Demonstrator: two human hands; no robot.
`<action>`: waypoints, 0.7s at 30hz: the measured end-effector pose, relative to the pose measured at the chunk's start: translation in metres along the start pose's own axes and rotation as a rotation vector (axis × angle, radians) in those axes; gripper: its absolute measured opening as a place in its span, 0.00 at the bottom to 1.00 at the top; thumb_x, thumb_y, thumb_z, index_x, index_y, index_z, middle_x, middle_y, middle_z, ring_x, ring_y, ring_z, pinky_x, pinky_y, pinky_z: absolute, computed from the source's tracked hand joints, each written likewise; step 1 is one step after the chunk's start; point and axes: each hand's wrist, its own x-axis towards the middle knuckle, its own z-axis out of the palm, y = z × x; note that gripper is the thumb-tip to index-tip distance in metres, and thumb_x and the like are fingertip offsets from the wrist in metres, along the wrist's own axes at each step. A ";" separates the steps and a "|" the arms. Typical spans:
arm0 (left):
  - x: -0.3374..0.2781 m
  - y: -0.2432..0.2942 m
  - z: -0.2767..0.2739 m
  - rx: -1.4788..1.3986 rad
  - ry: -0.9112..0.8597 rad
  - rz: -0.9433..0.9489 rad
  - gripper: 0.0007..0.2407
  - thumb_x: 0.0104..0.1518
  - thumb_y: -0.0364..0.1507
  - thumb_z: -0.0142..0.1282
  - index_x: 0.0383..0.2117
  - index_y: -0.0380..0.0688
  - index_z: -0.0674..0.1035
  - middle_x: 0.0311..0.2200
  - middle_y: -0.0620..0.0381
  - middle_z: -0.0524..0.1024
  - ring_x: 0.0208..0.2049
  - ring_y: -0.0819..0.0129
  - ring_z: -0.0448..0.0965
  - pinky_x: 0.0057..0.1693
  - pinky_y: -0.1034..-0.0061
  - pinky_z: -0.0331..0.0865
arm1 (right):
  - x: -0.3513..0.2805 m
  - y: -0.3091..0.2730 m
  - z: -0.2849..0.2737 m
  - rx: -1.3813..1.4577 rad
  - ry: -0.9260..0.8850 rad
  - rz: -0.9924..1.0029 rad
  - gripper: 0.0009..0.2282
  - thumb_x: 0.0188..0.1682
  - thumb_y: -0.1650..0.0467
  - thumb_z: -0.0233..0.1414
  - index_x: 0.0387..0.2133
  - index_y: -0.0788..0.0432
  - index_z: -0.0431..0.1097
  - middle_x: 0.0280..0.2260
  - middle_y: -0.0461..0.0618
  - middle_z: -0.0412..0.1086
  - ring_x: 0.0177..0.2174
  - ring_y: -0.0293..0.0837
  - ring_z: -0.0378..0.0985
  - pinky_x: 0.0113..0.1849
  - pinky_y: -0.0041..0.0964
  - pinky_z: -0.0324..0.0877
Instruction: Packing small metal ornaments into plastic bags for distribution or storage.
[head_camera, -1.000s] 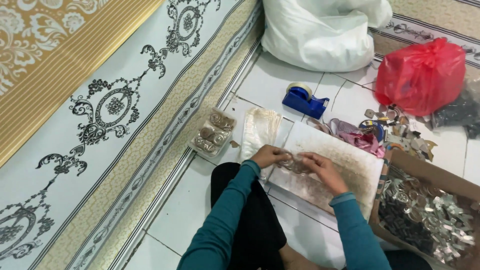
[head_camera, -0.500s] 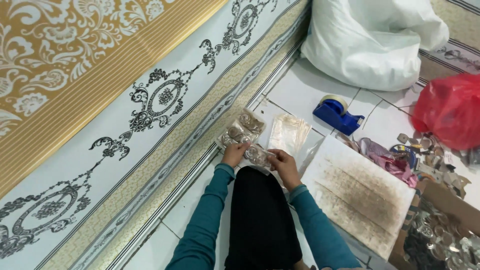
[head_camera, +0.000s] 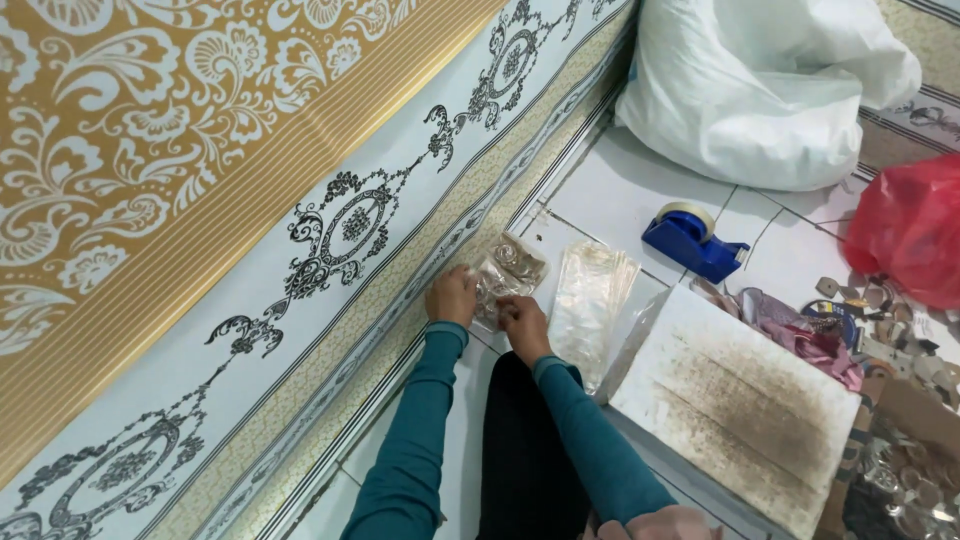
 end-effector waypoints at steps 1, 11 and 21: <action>0.003 -0.009 0.011 0.003 -0.003 0.003 0.17 0.70 0.36 0.43 0.57 0.41 0.76 0.50 0.42 0.79 0.53 0.48 0.78 0.57 0.53 0.72 | 0.003 0.003 0.003 0.003 0.003 0.003 0.12 0.50 0.74 0.56 0.45 0.49 0.78 0.46 0.55 0.71 0.46 0.59 0.79 0.50 0.51 0.75; 0.004 -0.038 0.064 0.330 0.198 0.201 0.12 0.66 0.32 0.51 0.52 0.46 0.78 0.54 0.48 0.69 0.61 0.52 0.65 0.60 0.56 0.62 | -0.013 -0.016 -0.001 -0.287 -0.029 -0.238 0.12 0.50 0.75 0.55 0.47 0.57 0.77 0.50 0.63 0.70 0.48 0.60 0.77 0.51 0.48 0.73; -0.005 -0.044 0.099 0.560 0.391 0.277 0.17 0.64 0.42 0.53 0.54 0.47 0.77 0.54 0.49 0.71 0.58 0.58 0.69 0.60 0.58 0.60 | -0.029 -0.005 -0.037 -0.104 -0.005 -0.207 0.14 0.53 0.74 0.53 0.53 0.56 0.73 0.56 0.66 0.61 0.46 0.64 0.78 0.45 0.54 0.79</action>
